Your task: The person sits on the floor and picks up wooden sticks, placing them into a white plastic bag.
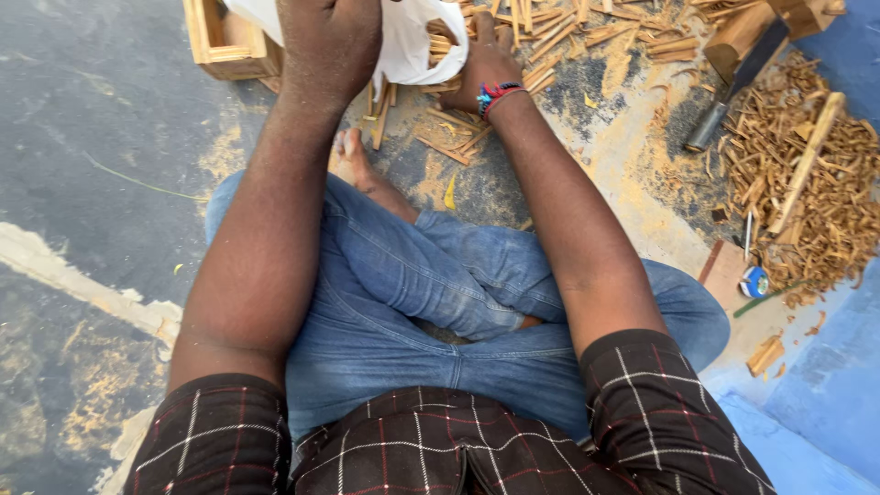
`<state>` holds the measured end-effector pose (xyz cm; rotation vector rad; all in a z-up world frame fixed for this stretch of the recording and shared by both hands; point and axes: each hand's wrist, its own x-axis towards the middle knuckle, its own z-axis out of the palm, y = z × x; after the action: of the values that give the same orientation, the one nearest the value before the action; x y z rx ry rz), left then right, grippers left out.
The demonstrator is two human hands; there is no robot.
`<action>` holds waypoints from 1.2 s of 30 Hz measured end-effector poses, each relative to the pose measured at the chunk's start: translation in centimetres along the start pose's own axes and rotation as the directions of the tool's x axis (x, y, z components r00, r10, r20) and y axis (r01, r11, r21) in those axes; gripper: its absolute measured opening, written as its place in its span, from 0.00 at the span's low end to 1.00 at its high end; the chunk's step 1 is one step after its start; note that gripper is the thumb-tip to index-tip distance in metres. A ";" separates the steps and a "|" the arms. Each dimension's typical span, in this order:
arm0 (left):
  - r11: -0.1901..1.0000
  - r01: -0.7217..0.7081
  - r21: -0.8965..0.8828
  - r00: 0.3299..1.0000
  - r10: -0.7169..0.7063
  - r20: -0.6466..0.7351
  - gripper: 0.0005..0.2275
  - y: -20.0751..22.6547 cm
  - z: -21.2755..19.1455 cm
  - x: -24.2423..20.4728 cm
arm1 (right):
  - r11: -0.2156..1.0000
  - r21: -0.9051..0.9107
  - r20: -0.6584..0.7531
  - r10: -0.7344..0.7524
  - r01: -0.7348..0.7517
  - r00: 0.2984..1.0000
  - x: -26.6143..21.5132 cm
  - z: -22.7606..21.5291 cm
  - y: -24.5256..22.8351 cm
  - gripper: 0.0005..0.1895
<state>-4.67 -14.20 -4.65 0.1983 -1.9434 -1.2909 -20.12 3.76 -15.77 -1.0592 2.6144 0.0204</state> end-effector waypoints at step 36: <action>0.982 -0.088 -0.166 0.929 0.141 0.342 0.16 6.7 1.4 1.0 | 0.962 0.154 -0.375 -0.155 0.226 0.914 -14.5 -10.1 7.3 0.34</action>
<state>-4.49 -10.52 1.24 -0.2360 -2.1059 -1.4617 -18.21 17.57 -2.63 -1.3483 2.7344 -0.5123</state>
